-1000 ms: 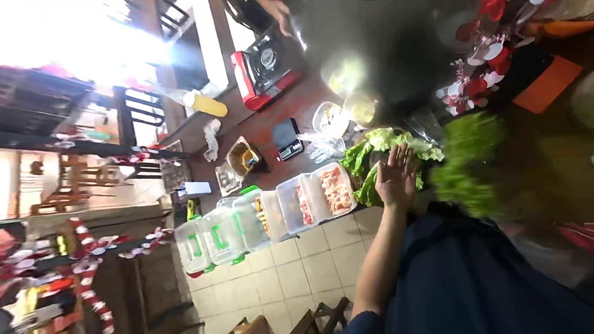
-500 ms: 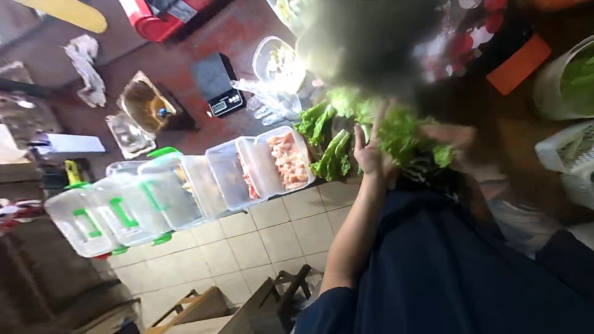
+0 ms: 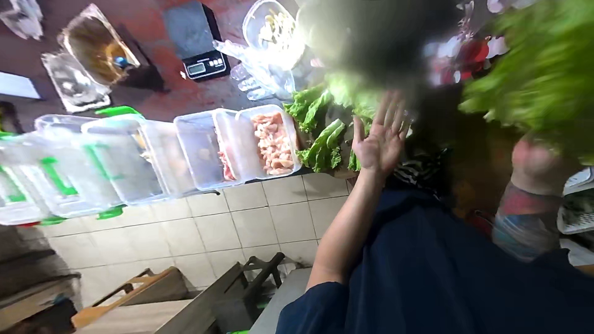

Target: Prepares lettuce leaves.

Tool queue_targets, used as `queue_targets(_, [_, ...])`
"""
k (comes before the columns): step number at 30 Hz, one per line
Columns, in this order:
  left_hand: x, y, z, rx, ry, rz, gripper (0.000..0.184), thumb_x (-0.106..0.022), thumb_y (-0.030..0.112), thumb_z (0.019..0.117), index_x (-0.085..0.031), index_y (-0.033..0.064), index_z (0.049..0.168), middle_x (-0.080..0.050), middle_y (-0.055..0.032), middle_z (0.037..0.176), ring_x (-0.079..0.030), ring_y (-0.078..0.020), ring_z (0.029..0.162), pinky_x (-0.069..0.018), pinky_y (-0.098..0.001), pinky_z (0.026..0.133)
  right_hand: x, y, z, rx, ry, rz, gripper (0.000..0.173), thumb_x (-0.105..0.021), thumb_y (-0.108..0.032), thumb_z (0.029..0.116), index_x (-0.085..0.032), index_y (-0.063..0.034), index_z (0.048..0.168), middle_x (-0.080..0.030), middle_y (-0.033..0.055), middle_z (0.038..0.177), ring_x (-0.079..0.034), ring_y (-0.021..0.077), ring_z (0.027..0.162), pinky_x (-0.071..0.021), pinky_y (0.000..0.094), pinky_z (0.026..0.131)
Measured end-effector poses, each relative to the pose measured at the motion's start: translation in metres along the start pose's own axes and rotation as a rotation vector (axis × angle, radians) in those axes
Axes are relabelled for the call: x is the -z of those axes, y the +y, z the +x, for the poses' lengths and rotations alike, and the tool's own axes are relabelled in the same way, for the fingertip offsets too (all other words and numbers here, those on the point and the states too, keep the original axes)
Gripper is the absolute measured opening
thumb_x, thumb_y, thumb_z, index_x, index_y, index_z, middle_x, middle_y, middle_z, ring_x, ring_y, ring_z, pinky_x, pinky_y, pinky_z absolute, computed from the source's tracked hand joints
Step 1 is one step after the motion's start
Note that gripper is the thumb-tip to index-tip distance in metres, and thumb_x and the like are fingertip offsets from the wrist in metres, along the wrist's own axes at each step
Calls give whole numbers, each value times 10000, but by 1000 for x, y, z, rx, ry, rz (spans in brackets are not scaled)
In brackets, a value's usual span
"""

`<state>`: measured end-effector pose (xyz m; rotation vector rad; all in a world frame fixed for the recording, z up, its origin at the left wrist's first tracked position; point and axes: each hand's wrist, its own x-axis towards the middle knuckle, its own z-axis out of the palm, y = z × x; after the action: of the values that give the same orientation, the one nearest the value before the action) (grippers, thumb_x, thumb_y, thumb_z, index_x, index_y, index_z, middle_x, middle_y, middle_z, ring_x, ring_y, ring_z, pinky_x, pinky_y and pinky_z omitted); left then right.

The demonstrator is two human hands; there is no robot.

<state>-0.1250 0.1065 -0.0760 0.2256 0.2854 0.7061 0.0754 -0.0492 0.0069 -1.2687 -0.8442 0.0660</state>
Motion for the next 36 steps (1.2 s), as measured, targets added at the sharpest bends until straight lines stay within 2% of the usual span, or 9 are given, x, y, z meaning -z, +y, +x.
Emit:
queue_targets(3, [-1, 1, 1, -11, -7, -51, 951, 135, 702, 939, -205, 157, 1639, -229, -97, 1692, -227, -301, 1553, -199, -522, 1253, -16, -10, -12, -67, 164, -226, 368, -414, -175, 1097, -435, 66, 1374, -596, 94, 1304, -554, 144, 1288, -424, 370, 1156])
queue_targets(6, [-8, 1, -3, -39, 8, -4, 937, 117, 683, 959, -283, 148, 1616, -322, -98, 1655, -324, -288, 1511, -305, -498, 1212, -29, 5, -27, 121, -688, -538, 230, -531, -3, 996, -708, 67, 1123, -729, 171, 1125, -696, 250, 1096, -543, 392, 998])
queue_targets(8, [-7, 2, -4, -51, -25, 51, 922, 123, 665, 969, -242, 136, 1629, -279, -100, 1674, -294, -283, 1528, -299, -473, 1223, -33, 23, -10, 147, -1032, -462, 329, -523, -3, 969, -707, -15, 1241, -712, 150, 1249, -683, 281, 1168, -523, 435, 1038])
queue_targets(12, [6, 5, -4, -48, 0, -48, 924, 112, 683, 958, -221, 148, 1634, -236, -108, 1688, -240, -303, 1548, -231, -521, 1239, -12, 5, 12, -12, -245, -77, 280, -639, -15, 941, -647, 83, 1203, -704, 159, 1177, -675, 236, 1121, -553, 426, 1020])
queue_targets(14, [7, 5, -4, -52, -1, -58, 920, 111, 682, 958, -213, 153, 1636, -230, -109, 1690, -237, -307, 1549, -229, -520, 1238, -17, -5, 5, -103, 166, 9, 291, -489, -49, 1023, -466, 42, 1299, -609, 111, 1224, -596, 197, 1206, -491, 418, 1082])
queue_targets(16, [5, 5, -5, -49, 4, -83, 925, 104, 694, 956, -206, 153, 1639, -221, -113, 1693, -232, -313, 1552, -220, -529, 1244, -36, -10, -14, -88, 182, -85, 361, -429, -159, 1089, -441, 52, 1382, -598, 97, 1317, -558, 181, 1293, -433, 405, 1149])
queue_targets(21, [7, 8, -7, -103, -58, 13, 916, 130, 631, 982, -202, 75, 1631, -252, -131, 1682, -252, -291, 1549, -228, -447, 1259, -40, 20, -36, 141, -1097, -419, 349, -565, -6, 926, -712, -39, 1240, -706, 122, 1261, -678, 251, 1161, -535, 420, 1021])
queue_targets(29, [20, 22, -23, -81, 121, 162, 821, 70, 595, 1021, -294, 152, 1609, -323, -110, 1654, -334, -320, 1507, -308, -514, 1213, -52, 15, -30, -755, -334, 60, 433, -721, -163, 962, -567, -101, 1362, -688, 21, 1227, -679, 147, 1132, -594, 367, 982])
queue_targets(36, [14, 38, -69, -282, 272, 735, 568, -195, 381, 1101, -433, 90, 1528, -500, -112, 1539, -475, -276, 1418, -414, -483, 1155, -75, 33, -54, -1190, -155, 411, 424, -503, -353, 1078, -480, -133, 1441, -650, 69, 1302, -643, 204, 1193, -555, 435, 1017])
